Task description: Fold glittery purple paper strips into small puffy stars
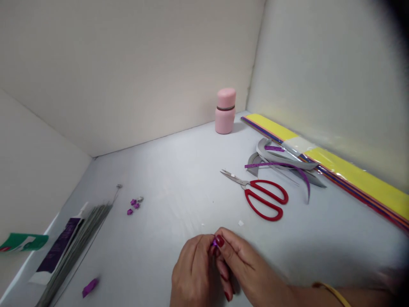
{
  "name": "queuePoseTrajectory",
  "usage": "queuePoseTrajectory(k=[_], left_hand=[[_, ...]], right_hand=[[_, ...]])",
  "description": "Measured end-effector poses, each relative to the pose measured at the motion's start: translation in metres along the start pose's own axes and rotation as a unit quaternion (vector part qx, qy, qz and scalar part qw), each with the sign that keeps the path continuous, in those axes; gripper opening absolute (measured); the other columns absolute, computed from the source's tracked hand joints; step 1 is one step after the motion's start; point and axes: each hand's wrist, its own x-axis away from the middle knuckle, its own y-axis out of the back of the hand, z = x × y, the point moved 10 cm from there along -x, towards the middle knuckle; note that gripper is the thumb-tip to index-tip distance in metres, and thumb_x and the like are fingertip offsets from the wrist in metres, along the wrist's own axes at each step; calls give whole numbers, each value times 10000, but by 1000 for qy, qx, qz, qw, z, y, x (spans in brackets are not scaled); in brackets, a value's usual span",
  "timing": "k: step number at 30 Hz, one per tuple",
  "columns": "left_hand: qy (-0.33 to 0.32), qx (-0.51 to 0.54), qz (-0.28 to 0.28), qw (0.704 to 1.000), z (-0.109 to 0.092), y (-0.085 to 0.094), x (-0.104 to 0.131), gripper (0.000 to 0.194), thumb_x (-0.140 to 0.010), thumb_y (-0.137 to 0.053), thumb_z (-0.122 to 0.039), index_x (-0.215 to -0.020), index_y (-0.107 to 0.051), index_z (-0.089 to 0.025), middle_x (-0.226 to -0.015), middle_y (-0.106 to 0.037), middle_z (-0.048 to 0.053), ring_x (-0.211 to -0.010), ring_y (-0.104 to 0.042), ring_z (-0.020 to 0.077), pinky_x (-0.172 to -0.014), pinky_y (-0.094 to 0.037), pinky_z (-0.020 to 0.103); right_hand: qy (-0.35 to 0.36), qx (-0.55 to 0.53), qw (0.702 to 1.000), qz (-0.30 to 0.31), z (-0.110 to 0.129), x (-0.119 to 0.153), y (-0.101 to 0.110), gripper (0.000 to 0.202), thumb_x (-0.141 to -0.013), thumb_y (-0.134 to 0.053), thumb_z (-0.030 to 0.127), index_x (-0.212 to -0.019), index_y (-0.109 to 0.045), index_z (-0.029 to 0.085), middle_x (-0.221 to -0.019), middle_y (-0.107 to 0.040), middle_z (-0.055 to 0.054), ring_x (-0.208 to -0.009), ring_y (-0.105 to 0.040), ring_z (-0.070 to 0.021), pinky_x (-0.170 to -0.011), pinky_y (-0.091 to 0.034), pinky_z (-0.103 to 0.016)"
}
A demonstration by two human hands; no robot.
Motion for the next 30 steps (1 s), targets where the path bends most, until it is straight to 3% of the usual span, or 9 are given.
queuePoseTrajectory(k=[5, 9, 13, 17, 24, 30], left_hand=[[56, 44, 36, 997, 11, -2, -6, 217, -902, -370, -141, -883, -580, -194, -681, -650, 43, -650, -640, 181, -620, -516, 306], [39, 116, 66, 990, 8, -2, -8, 227, -901, -377, -139, -919, -592, -211, -761, -661, 38, -686, -634, 161, -626, -502, 274], [37, 109, 8, 993, 11, 10, -4, 191, -859, -472, -119, -1000, -563, -211, -853, -653, 32, -769, -624, 151, -685, -483, 255], [-16, 32, -50, 998, 1, 19, -1, 209, -802, -571, -69, -985, -573, -169, -853, -653, 46, -780, -612, 151, -715, -476, 247], [-49, 19, -28, 998, 1, 12, 1, 198, -885, -470, -93, -1024, -607, -128, -869, -680, 84, -796, -611, 148, -731, -490, 243], [-81, -38, -39, 995, -2, 10, 9, 247, -841, -541, -61, -1079, -591, -108, -911, -680, 109, -835, -613, 180, -735, -519, 273]], right_hand=[[1, -30, 1000, 8, 2, -1, 1, 390, -872, -394, 546, -726, -433, 186, -502, -439, 84, -377, -429, -49, -382, -309, -159], [-33, -56, 996, 59, 6, -1, -2, 350, -872, -426, 501, -725, -439, 183, -490, -444, 87, -329, -399, -38, -352, -289, -150], [-16, -48, 998, 40, 12, -2, 4, 347, -859, -463, 491, -712, -453, 177, -489, -443, 86, -343, -392, -32, -366, -286, -145], [-15, -14, 1000, 20, 8, -3, 7, 369, -861, -454, 511, -705, -458, 176, -487, -445, 80, -372, -418, -42, -381, -290, -150], [-15, 53, 998, 38, 7, -7, 11, 402, -863, -419, 543, -709, -452, 173, -512, -452, 69, -403, -442, -55, -409, -326, -167], [11, 113, 993, 38, 10, -6, 12, 416, -876, -392, 536, -656, -415, 184, -502, -436, 70, -392, -420, -50, -400, -327, -164]])
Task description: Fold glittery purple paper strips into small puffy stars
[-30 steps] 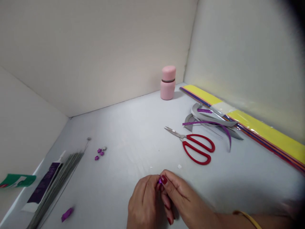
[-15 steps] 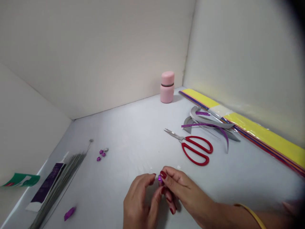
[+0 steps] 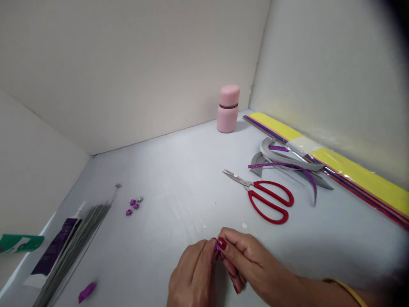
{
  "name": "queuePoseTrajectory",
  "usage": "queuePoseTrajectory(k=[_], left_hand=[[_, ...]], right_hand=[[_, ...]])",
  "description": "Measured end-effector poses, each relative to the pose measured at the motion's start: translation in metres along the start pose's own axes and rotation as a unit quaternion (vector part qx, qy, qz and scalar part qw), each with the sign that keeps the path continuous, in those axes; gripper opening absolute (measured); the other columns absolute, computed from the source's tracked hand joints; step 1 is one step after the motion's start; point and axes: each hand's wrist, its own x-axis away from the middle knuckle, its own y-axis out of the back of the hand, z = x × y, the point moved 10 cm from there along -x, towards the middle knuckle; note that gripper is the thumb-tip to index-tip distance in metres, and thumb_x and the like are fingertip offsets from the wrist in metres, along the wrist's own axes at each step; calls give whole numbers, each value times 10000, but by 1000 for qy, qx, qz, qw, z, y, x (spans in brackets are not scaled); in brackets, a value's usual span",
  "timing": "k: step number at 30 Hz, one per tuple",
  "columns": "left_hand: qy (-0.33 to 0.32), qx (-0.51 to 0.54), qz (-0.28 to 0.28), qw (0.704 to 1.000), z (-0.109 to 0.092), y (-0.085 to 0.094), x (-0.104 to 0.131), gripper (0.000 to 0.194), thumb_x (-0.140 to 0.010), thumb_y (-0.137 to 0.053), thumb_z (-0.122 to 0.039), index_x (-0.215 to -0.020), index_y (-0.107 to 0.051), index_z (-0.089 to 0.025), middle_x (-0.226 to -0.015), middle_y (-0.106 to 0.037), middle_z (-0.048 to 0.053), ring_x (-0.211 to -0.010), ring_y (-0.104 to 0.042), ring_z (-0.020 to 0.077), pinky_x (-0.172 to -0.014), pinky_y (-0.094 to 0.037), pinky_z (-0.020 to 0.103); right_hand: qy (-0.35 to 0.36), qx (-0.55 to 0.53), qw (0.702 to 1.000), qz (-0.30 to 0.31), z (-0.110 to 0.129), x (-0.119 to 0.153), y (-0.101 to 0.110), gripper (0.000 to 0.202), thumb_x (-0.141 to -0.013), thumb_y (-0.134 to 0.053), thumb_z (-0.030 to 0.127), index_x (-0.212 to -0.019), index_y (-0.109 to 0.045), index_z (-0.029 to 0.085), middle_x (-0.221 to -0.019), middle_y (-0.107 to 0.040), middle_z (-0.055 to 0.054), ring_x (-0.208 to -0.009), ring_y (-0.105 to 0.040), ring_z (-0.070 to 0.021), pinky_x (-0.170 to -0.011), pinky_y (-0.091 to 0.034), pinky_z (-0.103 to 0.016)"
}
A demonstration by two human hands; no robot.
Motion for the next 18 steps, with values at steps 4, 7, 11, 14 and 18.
queuePoseTrajectory(k=[4, 7, 11, 14, 18], left_hand=[[5, -5, 12, 1000, 0, -4, 1, 288, -807, -568, -34, -1088, -571, -95, -894, -669, 126, -816, -603, 198, -711, -527, 305], [0, 2, 14, 1000, -1, -5, -1, 321, -766, -600, -21, -1076, -556, -89, -848, -661, 122, -764, -597, 198, -663, -533, 308], [-40, -25, 33, 998, -6, -6, -4, 332, -754, -604, -27, -1076, -541, -79, -841, -657, 126, -762, -608, 198, -675, -538, 301], [-38, -4, 43, 998, -6, -3, -6, 319, -804, -511, -13, -1109, -524, -107, -911, -652, 126, -852, -612, 196, -747, -526, 301], [19, 82, 62, 995, 2, -3, -10, 313, -834, -419, -11, -1073, -549, -167, -891, -654, 90, -822, -618, 167, -703, -523, 270]], right_hand=[[-15, -33, 999, -13, -4, -1, -2, 437, -858, -382, 577, -658, -403, 189, -478, -422, 82, -368, -417, -48, -382, -317, -158], [-24, -58, 998, -19, -7, -1, -4, 451, -840, -389, 601, -660, -407, 188, -469, -426, 85, -356, -424, -48, -366, -303, -155], [-31, -89, 995, -18, -6, -1, -6, 417, -852, -412, 561, -672, -414, 185, -462, -438, 87, -344, -434, -44, -352, -286, -147], [-57, -133, 989, 20, -8, 1, -11, 384, -862, -405, 535, -714, -437, 182, -453, -455, 85, -322, -444, -48, -334, -277, -143], [-61, -158, 985, 42, -3, 2, -11, 369, -859, -415, 519, -734, -458, 175, -462, -460, 86, -311, -438, -46, -331, -289, -146]])
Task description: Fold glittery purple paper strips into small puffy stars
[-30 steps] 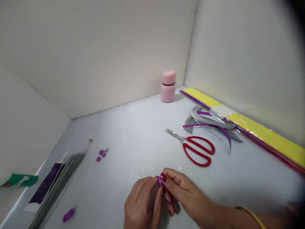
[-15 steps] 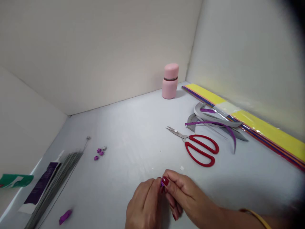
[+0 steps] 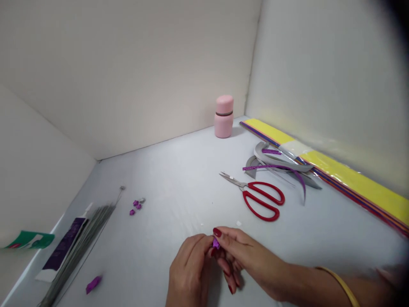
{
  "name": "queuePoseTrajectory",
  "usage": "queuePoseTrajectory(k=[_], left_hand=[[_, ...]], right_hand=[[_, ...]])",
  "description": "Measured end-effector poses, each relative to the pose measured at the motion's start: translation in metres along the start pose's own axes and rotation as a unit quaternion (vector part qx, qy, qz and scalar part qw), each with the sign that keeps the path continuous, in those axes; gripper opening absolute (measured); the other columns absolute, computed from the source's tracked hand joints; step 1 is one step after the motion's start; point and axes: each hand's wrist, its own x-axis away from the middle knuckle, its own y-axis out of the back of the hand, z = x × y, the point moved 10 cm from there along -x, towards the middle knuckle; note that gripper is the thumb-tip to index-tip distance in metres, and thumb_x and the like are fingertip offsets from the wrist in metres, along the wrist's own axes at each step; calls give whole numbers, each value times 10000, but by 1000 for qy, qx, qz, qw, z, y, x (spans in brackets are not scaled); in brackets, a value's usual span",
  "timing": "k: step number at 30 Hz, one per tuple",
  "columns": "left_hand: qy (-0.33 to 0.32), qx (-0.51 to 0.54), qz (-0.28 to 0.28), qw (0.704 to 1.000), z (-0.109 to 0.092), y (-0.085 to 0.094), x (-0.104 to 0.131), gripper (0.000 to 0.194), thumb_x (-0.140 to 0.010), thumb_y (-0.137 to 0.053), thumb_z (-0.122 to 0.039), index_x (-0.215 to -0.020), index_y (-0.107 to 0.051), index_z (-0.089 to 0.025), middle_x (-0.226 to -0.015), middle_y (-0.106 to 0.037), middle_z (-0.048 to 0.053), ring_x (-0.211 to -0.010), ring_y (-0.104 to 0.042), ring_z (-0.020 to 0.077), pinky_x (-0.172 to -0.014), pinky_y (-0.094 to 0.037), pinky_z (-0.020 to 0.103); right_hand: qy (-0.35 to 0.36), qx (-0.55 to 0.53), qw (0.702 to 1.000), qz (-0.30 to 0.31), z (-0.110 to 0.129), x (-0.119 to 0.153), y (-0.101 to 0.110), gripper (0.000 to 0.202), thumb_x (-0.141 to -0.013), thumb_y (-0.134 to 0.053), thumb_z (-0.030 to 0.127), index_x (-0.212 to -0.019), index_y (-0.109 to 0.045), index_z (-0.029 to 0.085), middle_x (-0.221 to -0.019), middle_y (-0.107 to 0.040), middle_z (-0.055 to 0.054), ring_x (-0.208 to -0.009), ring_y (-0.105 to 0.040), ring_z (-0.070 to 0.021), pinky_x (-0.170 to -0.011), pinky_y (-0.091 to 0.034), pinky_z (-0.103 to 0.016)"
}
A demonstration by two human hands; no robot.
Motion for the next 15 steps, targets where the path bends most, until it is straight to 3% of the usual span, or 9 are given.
queuePoseTrajectory(k=[4, 7, 9, 12, 15], left_hand=[[38, 6, 35, 999, 6, -6, -1, 240, -863, -440, -71, -1048, -559, -166, -895, -667, 91, -817, -632, 167, -691, -527, 262], [52, -39, -55, 996, 8, 9, 2, 211, -836, -536, -134, -1045, -545, -160, -904, -658, 91, -824, -630, 186, -721, -524, 290], [32, -56, -85, 994, 3, 12, 3, 192, -813, -575, -117, -998, -571, -168, -864, -666, 71, -791, -632, 178, -716, -518, 280], [16, -50, -91, 995, -1, 11, 3, 159, -835, -527, -93, -951, -598, -175, -823, -675, 58, -748, -635, 166, -680, -515, 260], [28, -34, -62, 997, 4, 6, 2, 181, -848, -488, -93, -968, -598, -174, -837, -672, 64, -754, -634, 169, -682, -515, 263]], right_hand=[[20, 6, 1000, -9, 8, -1, 3, 341, -851, -484, 461, -675, -445, 171, -480, -452, 87, -335, -413, -31, -363, -295, -151], [22, 10, 999, -39, 10, -1, 7, 379, -840, -476, 512, -677, -445, 172, -475, -456, 82, -359, -419, -37, -382, -281, -158], [22, 21, 998, -53, 10, -1, 8, 415, -825, -469, 555, -670, -443, 171, -474, -454, 78, -370, -421, -41, -395, -283, -164], [17, 45, 998, -46, 10, -2, 7, 437, -816, -461, 578, -670, -450, 167, -478, -456, 72, -379, -433, -47, -401, -289, -168], [20, 74, 997, -31, 10, -4, 9, 404, -831, -458, 552, -711, -464, 166, -518, -474, 62, -409, -457, -56, -417, -317, -172]])
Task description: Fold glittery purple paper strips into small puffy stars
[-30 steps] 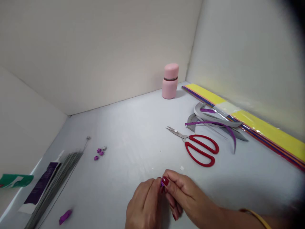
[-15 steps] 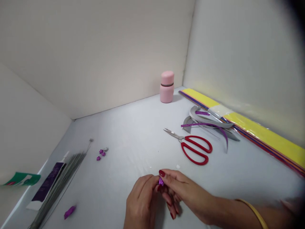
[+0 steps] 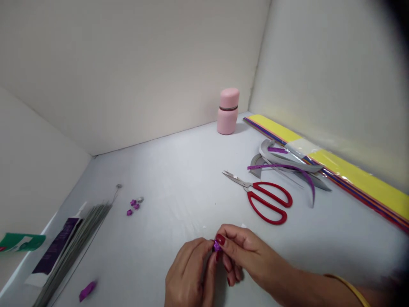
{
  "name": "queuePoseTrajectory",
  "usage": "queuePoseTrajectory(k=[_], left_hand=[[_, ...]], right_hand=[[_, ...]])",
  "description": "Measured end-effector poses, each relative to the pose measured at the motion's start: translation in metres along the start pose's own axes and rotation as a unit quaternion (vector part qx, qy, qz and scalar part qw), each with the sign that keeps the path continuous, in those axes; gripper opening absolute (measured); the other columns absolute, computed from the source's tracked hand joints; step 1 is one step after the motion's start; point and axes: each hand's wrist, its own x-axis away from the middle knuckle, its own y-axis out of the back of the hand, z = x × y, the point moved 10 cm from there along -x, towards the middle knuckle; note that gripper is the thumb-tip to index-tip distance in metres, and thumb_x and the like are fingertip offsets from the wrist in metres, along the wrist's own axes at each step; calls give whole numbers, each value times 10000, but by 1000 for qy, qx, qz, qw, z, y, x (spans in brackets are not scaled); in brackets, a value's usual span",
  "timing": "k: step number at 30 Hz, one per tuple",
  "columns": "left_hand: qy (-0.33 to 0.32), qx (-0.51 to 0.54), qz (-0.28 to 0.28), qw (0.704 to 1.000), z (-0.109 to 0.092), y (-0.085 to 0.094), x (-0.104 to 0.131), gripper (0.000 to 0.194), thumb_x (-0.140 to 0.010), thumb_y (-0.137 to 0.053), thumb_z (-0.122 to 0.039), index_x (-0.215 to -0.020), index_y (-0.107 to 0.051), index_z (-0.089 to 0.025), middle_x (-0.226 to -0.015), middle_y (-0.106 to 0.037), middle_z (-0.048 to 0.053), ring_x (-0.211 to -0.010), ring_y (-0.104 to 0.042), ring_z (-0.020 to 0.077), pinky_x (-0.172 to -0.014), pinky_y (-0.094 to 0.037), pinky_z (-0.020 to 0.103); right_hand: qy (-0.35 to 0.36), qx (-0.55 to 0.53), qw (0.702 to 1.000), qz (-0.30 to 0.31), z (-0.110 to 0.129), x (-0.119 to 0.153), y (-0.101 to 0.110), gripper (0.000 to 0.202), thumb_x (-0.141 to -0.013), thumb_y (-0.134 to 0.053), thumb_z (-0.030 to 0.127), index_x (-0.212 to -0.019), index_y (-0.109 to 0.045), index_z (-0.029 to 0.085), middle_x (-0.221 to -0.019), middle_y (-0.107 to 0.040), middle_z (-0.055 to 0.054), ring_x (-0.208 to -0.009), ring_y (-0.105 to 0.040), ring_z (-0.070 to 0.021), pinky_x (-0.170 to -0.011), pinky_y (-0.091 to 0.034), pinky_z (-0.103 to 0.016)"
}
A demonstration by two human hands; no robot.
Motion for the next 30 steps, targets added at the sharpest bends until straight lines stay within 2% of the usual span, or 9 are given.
queuePoseTrajectory(k=[3, 8, 13, 17, 19, 22, 25, 28, 30], left_hand=[[1, -2, 32, 999, 1, -6, 0, 179, -864, -477, -86, -975, -592, -166, -837, -669, 67, -758, -627, 160, -693, -510, 253], [-17, -39, 20, 999, -4, -6, 1, 193, -866, -470, -67, -999, -574, -159, -830, -668, 71, -755, -627, 158, -689, -511, 248], [-63, -69, 29, 995, -8, -11, 6, 242, -849, -486, -66, -1081, -524, -124, -859, -649, 115, -779, -609, 193, -672, -526, 287], [-87, -79, 24, 993, -11, -12, 6, 288, -842, -490, -68, -1127, -501, -111, -843, -639, 119, -748, -604, 193, -645, -528, 291], [-57, -53, 34, 996, -8, -12, 2, 231, -857, -452, -84, -1069, -530, -131, -804, -638, 104, -717, -603, 189, -627, -522, 296], [41, 52, 87, 994, 5, -15, -5, 210, -892, -357, -125, -903, -559, -182, -745, -630, 76, -688, -612, 182, -615, -513, 296], [71, 139, 138, 978, 5, -18, -9, 212, -895, -369, -116, -885, -566, -193, -769, -641, 55, -705, -617, 163, -640, -501, 276], [81, 161, 141, 974, 8, -18, -9, 194, -887, -402, -110, -918, -574, -193, -810, -648, 52, -749, -623, 158, -672, -502, 270], [95, 135, 108, 980, 14, -14, -7, 177, -869, -437, -115, -972, -561, -189, -846, -644, 57, -768, -626, 159, -672, -509, 265]], right_hand=[[19, 56, 998, 7, 3, -1, 4, 365, -863, -444, 502, -709, -458, 171, -534, -467, 60, -429, -453, -59, -438, -340, -177], [46, 153, 987, -11, 9, 2, 6, 385, -897, -390, 477, -648, -418, 185, -488, -415, 69, -404, -403, -59, -422, -327, -178], [13, 112, 993, -32, -2, 4, 0, 461, -867, -333, 590, -625, -369, 200, -484, -403, 73, -367, -396, -56, -384, -311, -178], [27, 73, 995, -64, -7, 5, 0, 480, -844, -332, 631, -634, -378, 201, -485, -406, 73, -385, -422, -67, -390, -323, -182], [40, 63, 995, -66, -7, 5, 1, 465, -850, -350, 613, -646, -389, 197, -500, -418, 73, -393, -430, -64, -396, -325, -181], [28, 38, 998, -35, -7, 4, -2, 429, -873, -355, 566, -681, -419, 188, -490, -426, 80, -373, -426, -55, -384, -299, -171], [4, -4, 1000, 7, -5, 5, -5, 385, -878, -389, 513, -690, -432, 180, -485, -440, 82, -346, -419, -45, -365, -268, -163], [5, -24, 1000, 17, 2, 4, -5, 367, -858, -448, 481, -654, -430, 176, -490, -441, 81, -340, -402, -36, -363, -265, -161], [9, -20, 1000, 5, 3, 4, -2, 372, -856, -453, 487, -654, -437, 174, -492, -437, 81, -345, -399, -36, -366, -264, -162]])
